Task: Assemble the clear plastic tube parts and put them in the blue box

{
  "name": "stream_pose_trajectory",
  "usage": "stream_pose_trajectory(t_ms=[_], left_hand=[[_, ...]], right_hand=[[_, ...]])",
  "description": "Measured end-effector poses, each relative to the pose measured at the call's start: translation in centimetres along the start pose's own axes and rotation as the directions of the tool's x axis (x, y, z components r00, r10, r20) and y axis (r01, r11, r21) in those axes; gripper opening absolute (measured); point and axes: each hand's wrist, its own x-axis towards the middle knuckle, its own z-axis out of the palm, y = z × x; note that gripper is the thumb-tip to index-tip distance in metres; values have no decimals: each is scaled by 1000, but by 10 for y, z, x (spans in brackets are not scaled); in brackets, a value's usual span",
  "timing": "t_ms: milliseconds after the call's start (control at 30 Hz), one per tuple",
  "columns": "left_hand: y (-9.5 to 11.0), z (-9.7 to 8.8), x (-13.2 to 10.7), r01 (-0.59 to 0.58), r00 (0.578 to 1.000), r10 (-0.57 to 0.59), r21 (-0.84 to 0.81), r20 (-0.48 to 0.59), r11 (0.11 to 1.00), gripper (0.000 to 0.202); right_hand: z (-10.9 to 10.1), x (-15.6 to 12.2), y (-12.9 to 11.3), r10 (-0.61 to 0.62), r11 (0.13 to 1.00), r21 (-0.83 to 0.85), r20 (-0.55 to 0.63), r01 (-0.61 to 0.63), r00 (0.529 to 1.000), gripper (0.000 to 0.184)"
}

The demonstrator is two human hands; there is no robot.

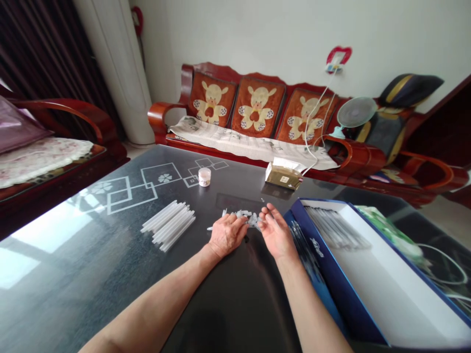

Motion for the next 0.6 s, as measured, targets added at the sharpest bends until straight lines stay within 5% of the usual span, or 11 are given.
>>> stream_pose_trajectory(t_ms=[200,600], left_hand=[[-1,2,0,33,999,-33,21,-13,999,20],[-1,3,0,37,999,-38,32,27,999,22]], right_hand=[[-7,10,18,10,992,128,-41,-4,999,26],[-6,6,30,-92,975,-195,97,109,991,28]])
